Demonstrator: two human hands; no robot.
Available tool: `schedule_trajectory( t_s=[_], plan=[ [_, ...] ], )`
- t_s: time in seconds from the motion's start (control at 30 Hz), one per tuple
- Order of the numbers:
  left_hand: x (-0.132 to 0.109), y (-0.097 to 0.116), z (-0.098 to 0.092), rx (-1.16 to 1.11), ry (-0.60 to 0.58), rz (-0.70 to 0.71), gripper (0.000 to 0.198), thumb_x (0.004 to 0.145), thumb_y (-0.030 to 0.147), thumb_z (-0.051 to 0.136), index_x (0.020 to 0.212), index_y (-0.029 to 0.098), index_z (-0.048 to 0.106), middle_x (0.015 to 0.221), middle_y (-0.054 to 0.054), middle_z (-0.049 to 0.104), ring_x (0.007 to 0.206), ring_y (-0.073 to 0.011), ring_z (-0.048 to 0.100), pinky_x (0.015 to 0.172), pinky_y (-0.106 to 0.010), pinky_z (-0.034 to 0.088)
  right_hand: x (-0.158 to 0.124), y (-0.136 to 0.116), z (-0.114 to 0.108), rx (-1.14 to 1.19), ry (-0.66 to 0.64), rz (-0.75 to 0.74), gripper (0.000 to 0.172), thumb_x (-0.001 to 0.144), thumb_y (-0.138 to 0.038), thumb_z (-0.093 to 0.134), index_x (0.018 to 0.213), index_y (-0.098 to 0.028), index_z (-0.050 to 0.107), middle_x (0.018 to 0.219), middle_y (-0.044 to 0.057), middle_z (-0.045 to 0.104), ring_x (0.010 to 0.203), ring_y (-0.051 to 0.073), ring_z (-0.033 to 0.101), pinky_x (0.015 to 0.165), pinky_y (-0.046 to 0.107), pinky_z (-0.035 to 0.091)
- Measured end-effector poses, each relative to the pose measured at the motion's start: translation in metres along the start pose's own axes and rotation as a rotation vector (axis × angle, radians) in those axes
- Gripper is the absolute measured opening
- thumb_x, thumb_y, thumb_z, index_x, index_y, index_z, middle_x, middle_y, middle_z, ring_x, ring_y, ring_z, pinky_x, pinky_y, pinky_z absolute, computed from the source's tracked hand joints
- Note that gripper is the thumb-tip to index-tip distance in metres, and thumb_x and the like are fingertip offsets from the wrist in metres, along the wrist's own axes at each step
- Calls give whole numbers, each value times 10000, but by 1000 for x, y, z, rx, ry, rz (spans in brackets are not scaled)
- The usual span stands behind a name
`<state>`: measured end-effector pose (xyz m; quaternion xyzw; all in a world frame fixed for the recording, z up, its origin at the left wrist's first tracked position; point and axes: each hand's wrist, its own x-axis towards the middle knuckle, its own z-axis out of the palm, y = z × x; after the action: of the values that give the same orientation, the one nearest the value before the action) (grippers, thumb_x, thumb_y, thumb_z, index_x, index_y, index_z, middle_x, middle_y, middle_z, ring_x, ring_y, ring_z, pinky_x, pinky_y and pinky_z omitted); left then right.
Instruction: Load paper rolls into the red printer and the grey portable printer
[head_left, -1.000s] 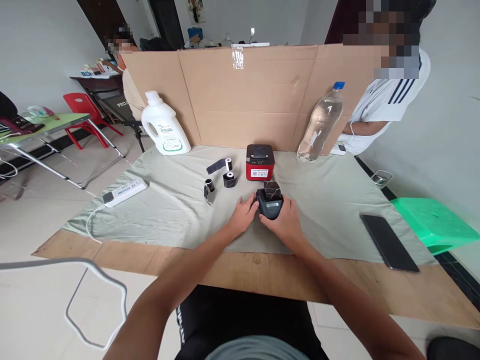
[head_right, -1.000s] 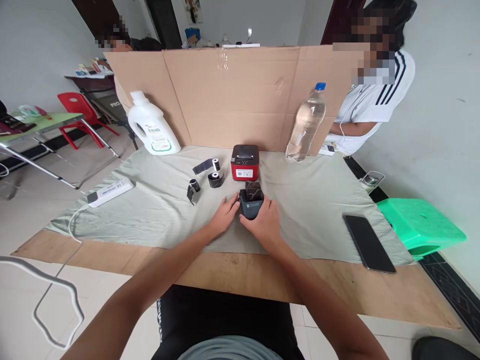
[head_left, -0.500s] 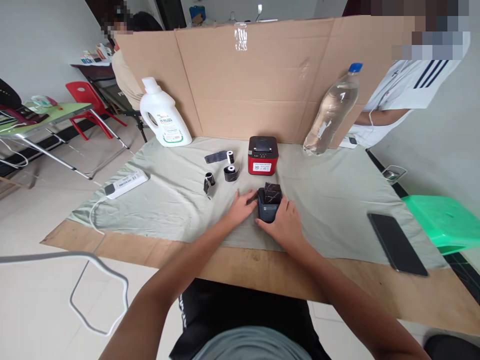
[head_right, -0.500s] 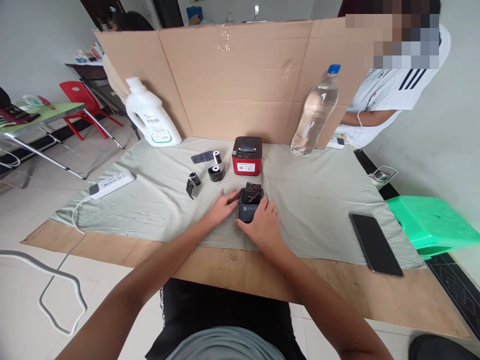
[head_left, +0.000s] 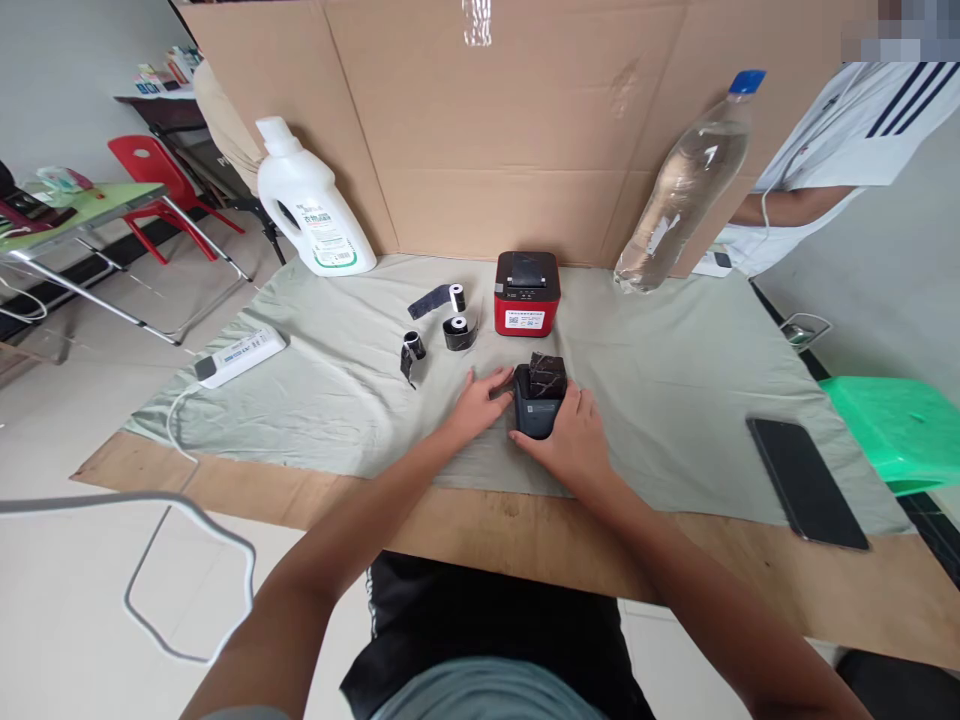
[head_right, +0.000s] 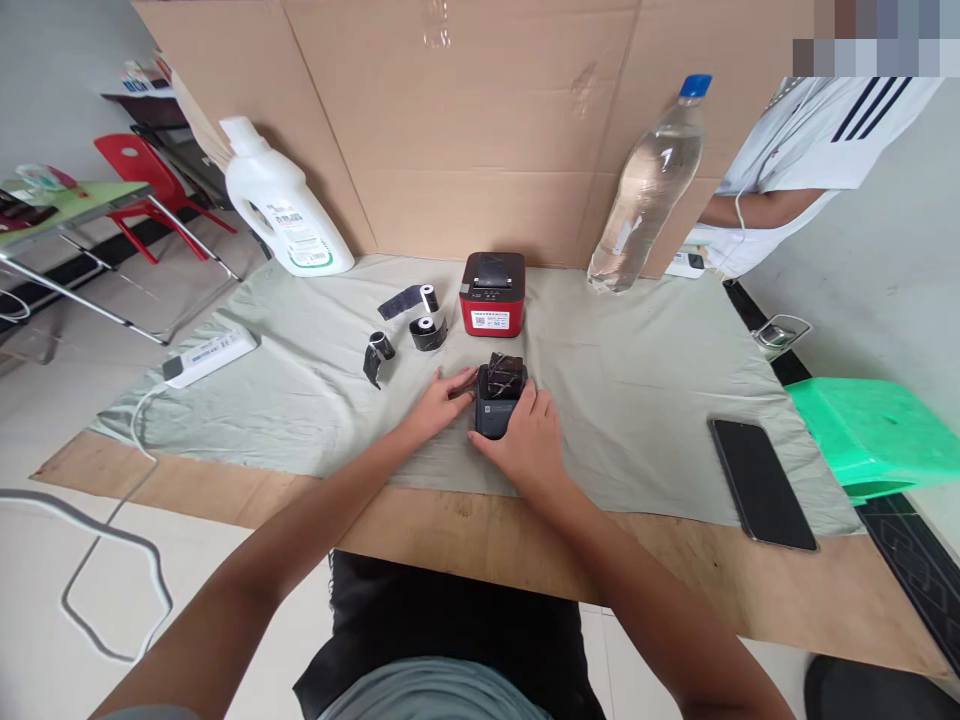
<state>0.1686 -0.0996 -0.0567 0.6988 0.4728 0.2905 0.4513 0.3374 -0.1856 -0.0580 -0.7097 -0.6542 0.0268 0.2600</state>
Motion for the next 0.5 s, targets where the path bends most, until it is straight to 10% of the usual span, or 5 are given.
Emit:
schedule_trajectory(
  t_s=[0.5],
  plan=[
    [0, 1, 3, 78, 35, -3, 458, 960, 231, 531, 1399, 296, 647, 1497, -29, 607, 1514, -270, 448, 1335, -551, -29, -1, 2, -3, 47, -56, 18, 1179, 688, -664, 811, 1542, -70, 257, 1287, 266, 524, 1195, 458, 532, 997, 582, 468]
  ],
)
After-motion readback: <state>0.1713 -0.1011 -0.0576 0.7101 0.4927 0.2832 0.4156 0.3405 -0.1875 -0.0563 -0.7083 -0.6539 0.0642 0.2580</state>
